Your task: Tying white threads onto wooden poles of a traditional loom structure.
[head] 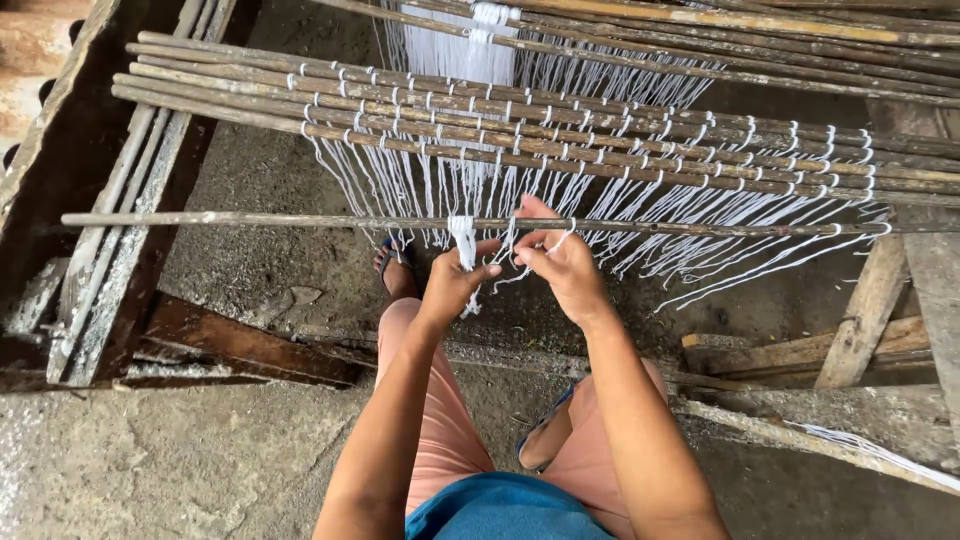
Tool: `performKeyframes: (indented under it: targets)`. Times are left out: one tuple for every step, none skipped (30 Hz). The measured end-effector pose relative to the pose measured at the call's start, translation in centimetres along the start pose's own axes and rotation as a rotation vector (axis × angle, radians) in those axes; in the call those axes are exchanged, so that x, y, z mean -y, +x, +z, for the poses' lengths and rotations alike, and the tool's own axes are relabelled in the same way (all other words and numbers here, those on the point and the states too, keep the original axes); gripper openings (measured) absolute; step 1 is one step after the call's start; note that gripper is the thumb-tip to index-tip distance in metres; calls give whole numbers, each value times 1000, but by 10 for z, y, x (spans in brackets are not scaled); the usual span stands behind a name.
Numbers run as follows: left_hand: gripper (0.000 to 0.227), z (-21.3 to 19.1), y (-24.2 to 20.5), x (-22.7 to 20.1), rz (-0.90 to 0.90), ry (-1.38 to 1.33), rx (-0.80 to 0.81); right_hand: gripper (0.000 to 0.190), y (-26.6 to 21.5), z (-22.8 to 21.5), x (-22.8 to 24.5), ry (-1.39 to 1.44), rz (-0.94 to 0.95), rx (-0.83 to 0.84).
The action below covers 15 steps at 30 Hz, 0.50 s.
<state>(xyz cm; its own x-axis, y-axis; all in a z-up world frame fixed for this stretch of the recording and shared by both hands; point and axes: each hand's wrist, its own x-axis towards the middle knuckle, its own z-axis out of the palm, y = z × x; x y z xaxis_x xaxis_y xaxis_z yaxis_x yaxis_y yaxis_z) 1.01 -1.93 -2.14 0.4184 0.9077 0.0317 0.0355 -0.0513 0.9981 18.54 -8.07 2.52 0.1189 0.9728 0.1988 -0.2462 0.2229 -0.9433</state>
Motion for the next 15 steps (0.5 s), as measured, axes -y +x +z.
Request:
performKeyframes:
  targets:
    - [37,-4,-1,-4,6,1,8,72,2,9,11,-2,-8,-7]
    - [37,-8,-1,-8,105,-72,11,69,5,17,22,61,10,43]
    - [37,-11,-3,-11,201,-149,13,67,6,25,32,123,31,92]
    - [37,-15,-5,-17,204,-151,22,67,4,31,38,119,25,85]
    - [37,-17,-4,-24,220,-203,10,55,2,35,44,126,97,54]
    - [37,-19,-3,-30,235,-255,-2,46,0,38,51,135,168,21]
    - [37,-21,-9,-52,242,-270,26,46,0,36,35,118,154,-4]
    - [27,-24,-14,-74,257,-240,-48,33,0,31,19,181,225,-27]
    - [30,-22,-16,-95,272,-219,-100,32,-1,21,6,240,283,-73]
    - [30,-22,-14,-94,279,-244,-48,32,-1,22,12,219,257,-120]
    - [40,-22,-12,-93,211,-251,-206,26,-3,23,16,285,299,-109]
    - [53,-21,-8,-91,139,-253,-363,21,-4,23,20,354,337,-96]
    - [53,-18,-3,-86,138,-264,-315,21,-5,10,15,346,313,-139]
    - [46,-16,3,-82,168,-363,-313,20,-6,-3,9,361,309,-168]
    - [41,-21,7,-77,200,-459,-331,19,-3,-11,2,378,311,-178]
